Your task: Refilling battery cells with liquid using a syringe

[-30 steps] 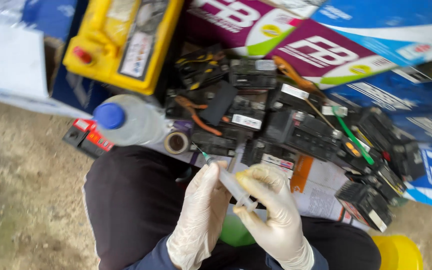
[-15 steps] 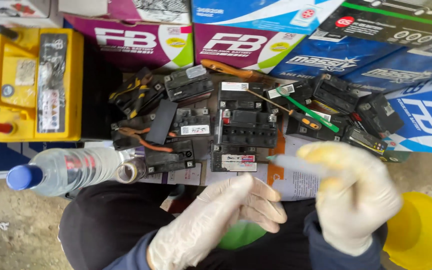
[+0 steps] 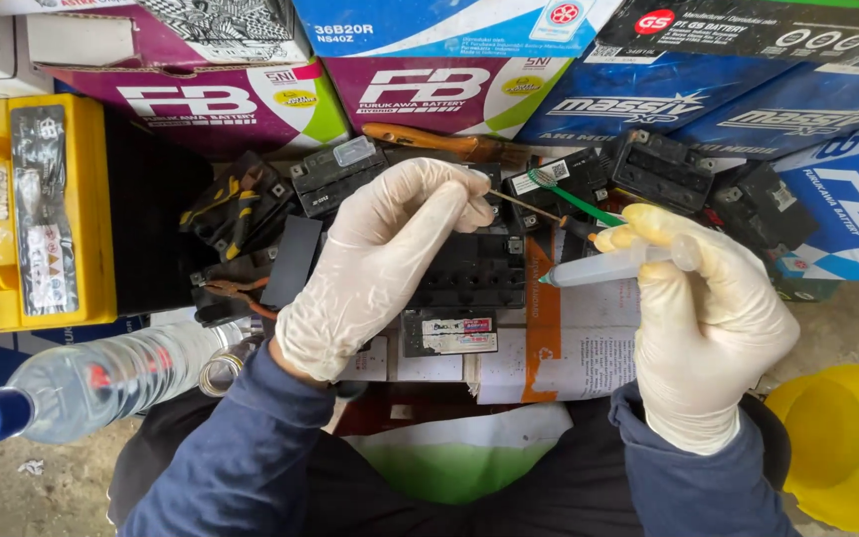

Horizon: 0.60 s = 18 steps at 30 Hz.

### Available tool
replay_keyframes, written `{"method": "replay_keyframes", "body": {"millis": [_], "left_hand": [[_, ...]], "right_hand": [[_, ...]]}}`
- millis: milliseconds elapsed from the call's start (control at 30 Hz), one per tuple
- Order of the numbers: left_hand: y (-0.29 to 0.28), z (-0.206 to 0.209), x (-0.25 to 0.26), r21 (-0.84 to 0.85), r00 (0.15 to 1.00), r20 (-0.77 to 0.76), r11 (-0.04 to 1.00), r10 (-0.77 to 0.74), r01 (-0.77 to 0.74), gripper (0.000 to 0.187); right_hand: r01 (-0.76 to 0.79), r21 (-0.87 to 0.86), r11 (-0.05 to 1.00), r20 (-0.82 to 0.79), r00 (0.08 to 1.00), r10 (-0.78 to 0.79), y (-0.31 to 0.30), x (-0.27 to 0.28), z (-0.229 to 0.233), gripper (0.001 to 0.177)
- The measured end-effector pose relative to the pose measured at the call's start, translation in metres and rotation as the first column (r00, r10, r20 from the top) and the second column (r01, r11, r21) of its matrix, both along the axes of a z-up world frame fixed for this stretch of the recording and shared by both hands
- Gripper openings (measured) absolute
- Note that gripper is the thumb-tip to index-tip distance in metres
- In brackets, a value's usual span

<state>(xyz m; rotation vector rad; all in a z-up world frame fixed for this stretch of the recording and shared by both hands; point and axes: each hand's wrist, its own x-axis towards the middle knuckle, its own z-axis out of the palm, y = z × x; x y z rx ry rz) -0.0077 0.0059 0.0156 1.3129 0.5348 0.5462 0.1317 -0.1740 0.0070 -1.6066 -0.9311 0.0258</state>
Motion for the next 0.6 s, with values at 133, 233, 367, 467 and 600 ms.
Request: {"method": "replay_keyframes", "body": {"millis": [133,233,367,467,600], "left_hand": [[0.0,-0.005,0.006,0.007,0.999,0.036,0.999,-0.037,0.037,0.025],[-0.003,-0.012,0.009,0.0,0.998,0.046,0.999,-0.038,0.039,0.022],[-0.006,-0.018,0.015,0.048,0.999,0.015,0.998,-0.035,0.034,0.02],[-0.008,-0.024,0.02,0.097,0.998,0.042,0.994,-0.055,0.051,0.021],[-0.008,-0.022,0.02,0.322,0.998,0.021,0.946,-0.053,0.044,0.018]], "right_hand": [[-0.016,-0.002,1.0,0.02,1.0,0.016,0.005,0.001,-0.001,0.038],[-0.045,-0.04,0.998,0.047,0.998,0.047,0.01,-0.001,0.004,0.039],[-0.066,-0.114,0.991,0.061,0.995,0.073,0.014,-0.002,0.011,0.037],[-0.109,-0.098,0.989,0.078,0.99,0.117,0.019,-0.001,0.012,0.031],[-0.131,-0.081,0.988,0.005,0.991,0.132,0.017,-0.003,0.006,0.028]]}}
